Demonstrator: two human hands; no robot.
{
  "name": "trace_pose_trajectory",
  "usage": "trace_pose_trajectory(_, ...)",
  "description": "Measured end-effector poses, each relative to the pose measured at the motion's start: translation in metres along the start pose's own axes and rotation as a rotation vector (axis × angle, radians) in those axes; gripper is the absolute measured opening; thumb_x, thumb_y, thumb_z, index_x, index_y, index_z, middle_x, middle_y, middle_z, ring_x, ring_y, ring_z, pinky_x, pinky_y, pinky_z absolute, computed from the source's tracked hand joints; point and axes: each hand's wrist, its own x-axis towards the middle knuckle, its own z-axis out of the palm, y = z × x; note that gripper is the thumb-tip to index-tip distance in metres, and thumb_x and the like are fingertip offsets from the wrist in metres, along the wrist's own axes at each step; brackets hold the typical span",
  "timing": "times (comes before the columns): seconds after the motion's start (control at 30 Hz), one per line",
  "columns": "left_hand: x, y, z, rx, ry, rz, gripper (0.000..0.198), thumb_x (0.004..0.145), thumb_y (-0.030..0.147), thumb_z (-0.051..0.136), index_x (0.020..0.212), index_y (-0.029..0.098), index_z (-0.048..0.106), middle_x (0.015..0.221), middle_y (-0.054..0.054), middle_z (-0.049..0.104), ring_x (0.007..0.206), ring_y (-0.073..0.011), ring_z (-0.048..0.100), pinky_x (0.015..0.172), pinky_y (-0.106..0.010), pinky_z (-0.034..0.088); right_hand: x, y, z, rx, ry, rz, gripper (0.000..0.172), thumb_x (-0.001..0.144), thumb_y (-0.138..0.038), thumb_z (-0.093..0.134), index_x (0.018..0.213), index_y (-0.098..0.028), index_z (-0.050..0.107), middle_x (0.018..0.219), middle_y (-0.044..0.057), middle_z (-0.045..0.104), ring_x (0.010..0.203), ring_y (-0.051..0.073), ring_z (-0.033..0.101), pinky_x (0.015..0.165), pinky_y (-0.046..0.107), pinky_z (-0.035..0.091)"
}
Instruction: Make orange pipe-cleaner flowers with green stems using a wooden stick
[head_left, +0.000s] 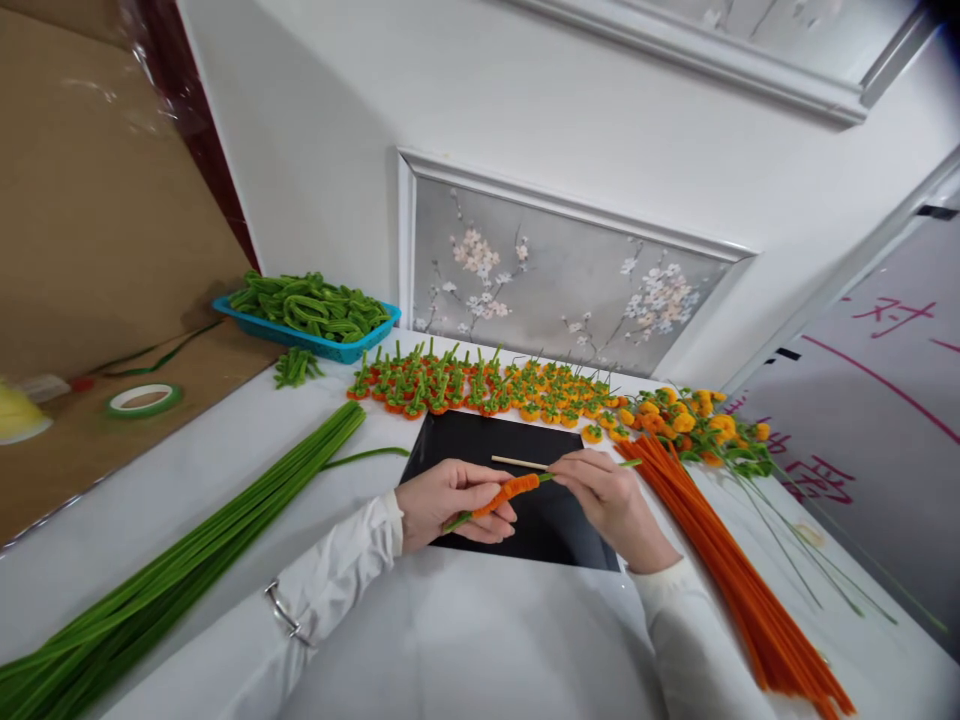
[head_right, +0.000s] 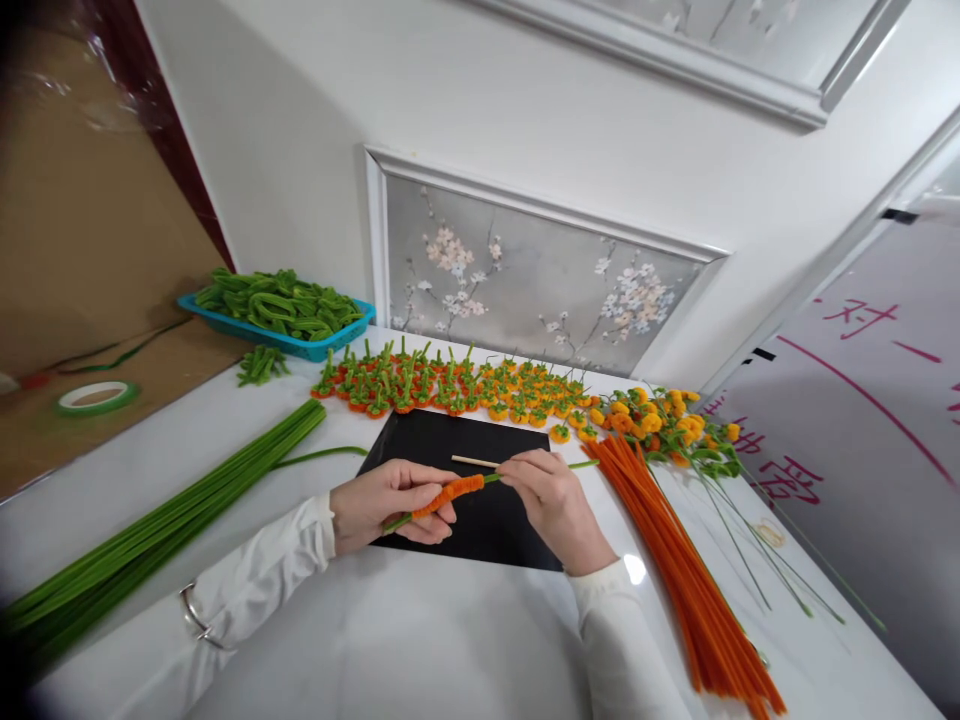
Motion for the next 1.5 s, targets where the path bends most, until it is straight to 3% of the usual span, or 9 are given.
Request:
trace_pose_trajectory(0.13,-0.001,0.000,0.003,0.003,-0.065,-0.043,0.043,0.074,0.027,0.071,0.114,0.017,0.061,0.086,-0.009,0.071,0.079,-0.0197,0.070,0.073,-0.030,0.055,0.000,0.002,0.000,-0.046,-0.014,-0.041,0.020,0.091,-0.018,0.047,0.088,-0.020,0.067,0.088,0.005,0.065,0.079,0.017,0.059,0.072,0.031,0.046)
trace_pose_trajectory(0.4,-0.001,-0.002,0.004,0.077,-0.071,-0.027,0.028,0.072,0.030,0.072,0.095,0.013,0.069,0.080,-0.008,0.070,0.072,-0.0153,0.069,0.063,-0.019,0.054,0.005,-0.004,-0.001,-0.201,-0.133,-0.135,0.025,0.093,-0.013,0.041,0.089,-0.020,0.065,0.086,0.004,0.066,0.075,0.016,0.054,0.073,0.033,0.037)
trace_pose_trajectory(0.63,0.000,0.000,0.003,0.036,0.025,-0.038,0.045,0.071,0.028,0.073,0.113,0.015,0.063,0.077,-0.007,0.071,0.066,-0.0133,0.069,0.058,-0.017,0.052,0.006,-0.007,-0.013,-0.275,-0.149,-0.145,0.026,0.092,-0.012,0.042,0.091,-0.022,0.066,0.091,0.005,0.065,0.078,0.017,0.053,0.077,0.035,0.034)
trace_pose_trajectory(0.93,-0.001,0.000,0.004,0.156,0.087,-0.092,0.040,0.066,0.033,0.076,0.099,0.011,0.070,0.069,-0.007,0.071,0.060,-0.0132,0.067,0.056,-0.020,0.050,0.009,-0.014,-0.009,-0.268,-0.249,-0.176,0.026,0.091,-0.009,0.043,0.089,-0.022,0.065,0.085,0.003,0.066,0.075,0.016,0.051,0.076,0.034,0.033)
trace_pose_trajectory(1.13,0.002,-0.001,0.009,0.116,0.110,-0.098,0.040,0.068,0.032,0.075,0.102,0.012,0.068,0.071,-0.006,0.071,0.064,-0.0132,0.068,0.062,-0.019,0.052,0.009,-0.013,-0.003,-0.269,-0.242,-0.173,0.023,0.091,-0.010,0.044,0.089,-0.021,0.063,0.082,0.003,0.064,0.073,0.016,0.049,0.074,0.033,0.033)
trace_pose_trajectory(1.33,0.001,-0.001,0.002,-0.007,-0.072,-0.103,0.050,0.079,0.036,0.064,0.124,0.017,0.054,0.091,-0.013,0.071,0.079,-0.0196,0.070,0.072,-0.030,0.053,0.007,-0.004,-0.009,-0.201,-0.133,-0.108,0.023,0.092,-0.013,0.044,0.087,-0.021,0.065,0.089,0.005,0.065,0.078,0.016,0.056,0.075,0.033,0.039)
trace_pose_trajectory(1.43,-0.002,-0.001,-0.003,0.040,-0.170,-0.066,0.057,0.075,0.023,0.070,0.128,0.020,0.049,0.090,-0.012,0.071,0.073,-0.0166,0.069,0.066,-0.025,0.052,0.006,-0.004,-0.010,-0.133,-0.107,-0.073,0.019,0.091,-0.018,0.047,0.093,-0.022,0.065,0.092,0.006,0.066,0.081,0.018,0.059,0.076,0.034,0.043)
trace_pose_trajectory(1.5,-0.003,0.000,-0.004,0.050,-0.175,-0.024,0.062,0.073,0.017,0.071,0.130,0.023,0.047,0.085,-0.009,0.071,0.067,-0.0145,0.068,0.060,-0.022,0.051,0.005,-0.005,-0.012,-0.065,-0.107,-0.021,0.019,0.090,-0.021,0.050,0.105,-0.023,0.061,0.093,0.006,0.066,0.084,0.018,0.060,0.077,0.033,0.047)
